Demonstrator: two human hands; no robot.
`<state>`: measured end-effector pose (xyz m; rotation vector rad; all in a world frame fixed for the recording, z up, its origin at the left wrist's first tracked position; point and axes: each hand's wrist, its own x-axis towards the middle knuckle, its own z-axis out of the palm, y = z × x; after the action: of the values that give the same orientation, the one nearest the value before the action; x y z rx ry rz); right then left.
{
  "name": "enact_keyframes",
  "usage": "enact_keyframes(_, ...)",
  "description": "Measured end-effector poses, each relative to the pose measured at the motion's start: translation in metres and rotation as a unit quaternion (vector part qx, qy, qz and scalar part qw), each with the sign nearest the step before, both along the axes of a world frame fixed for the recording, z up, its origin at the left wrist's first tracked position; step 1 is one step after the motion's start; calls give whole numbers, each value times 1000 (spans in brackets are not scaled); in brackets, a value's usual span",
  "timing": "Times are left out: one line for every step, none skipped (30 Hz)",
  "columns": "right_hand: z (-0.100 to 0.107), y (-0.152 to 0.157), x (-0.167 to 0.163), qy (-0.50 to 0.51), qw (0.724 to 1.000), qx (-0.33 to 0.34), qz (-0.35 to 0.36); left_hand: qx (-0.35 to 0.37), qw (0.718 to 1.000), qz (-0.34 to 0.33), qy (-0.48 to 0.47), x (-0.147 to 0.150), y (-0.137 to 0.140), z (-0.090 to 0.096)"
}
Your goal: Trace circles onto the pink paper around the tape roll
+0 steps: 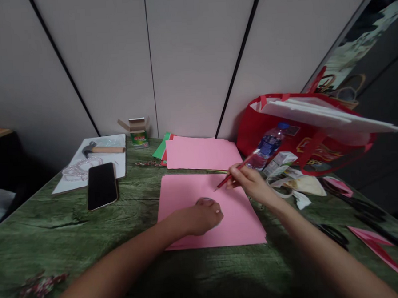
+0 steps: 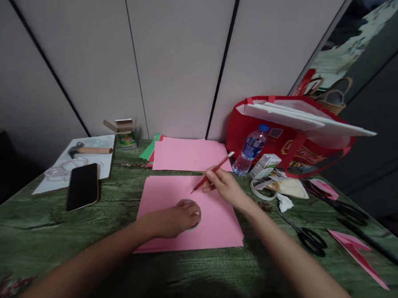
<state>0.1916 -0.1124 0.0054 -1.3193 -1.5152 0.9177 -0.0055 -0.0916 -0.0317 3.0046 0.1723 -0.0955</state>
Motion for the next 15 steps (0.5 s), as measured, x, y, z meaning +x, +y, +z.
enact_keyframes(-4, 11, -10, -11, 1000, -3, 29, 10, 1000, 12, -8, -1, -3, -2)
enact_keyframes(-9, 20, -20, -32, 997, -8, 63, 19, 999, 24, -16, -2, -7, -4)
enact_keyframes(-12, 27, -31, -57, 994, -8, 93, 29, 999, 35, -23, -3, -10, -6)
enact_keyframes(-15, 33, -42, -81, 989, -12, 121, 38, 998, 45, -27, -4, -13, -7)
enact_keyframes(-16, 37, -51, -108, 983, -15, 148, 44, 997, 51, -28, -5, -17, -8)
enact_keyframes(-16, 40, -59, -133, 976, -21, 172, 49, 997, 55, -27, -6, -20, -8)
enact_keyframes(-15, 42, -66, -158, 968, -27, 193, 52, 997, 58, -22, -7, -23, -8)
enact_keyframes(-13, 43, -71, -185, 959, -32, 210, 54, 997, 62, -14, -7, -25, -8)
enact_keyframes(-11, 44, -76, -215, 950, -38, 223, 56, 996, 66, -5, -7, -27, -7)
enact_keyframes(-9, 44, -79, -245, 940, -44, 232, 59, 996, 71, 4, -6, -29, -7)
enact_keyframes(-7, 44, -81, -275, 930, -48, 238, 61, 995, 77, 11, -5, -31, -7)
enact_keyframes(-6, 43, -83, -302, 921, -51, 242, 62, 994, 83, 15, -4, -32, -7)
enact_keyframes(-5, 43, -84, -323, 913, -51, 245, 64, 994, 87, 18, -3, -33, -7)
enact_keyframes(-4, 42, -85, -337, 907, -51, 246, 65, 994, 88, 20, -2, -34, -8)
enact_keyframes(-3, 42, -85, -348, 903, -50, 246, 66, 994, 88, 20, -2, -34, -9)
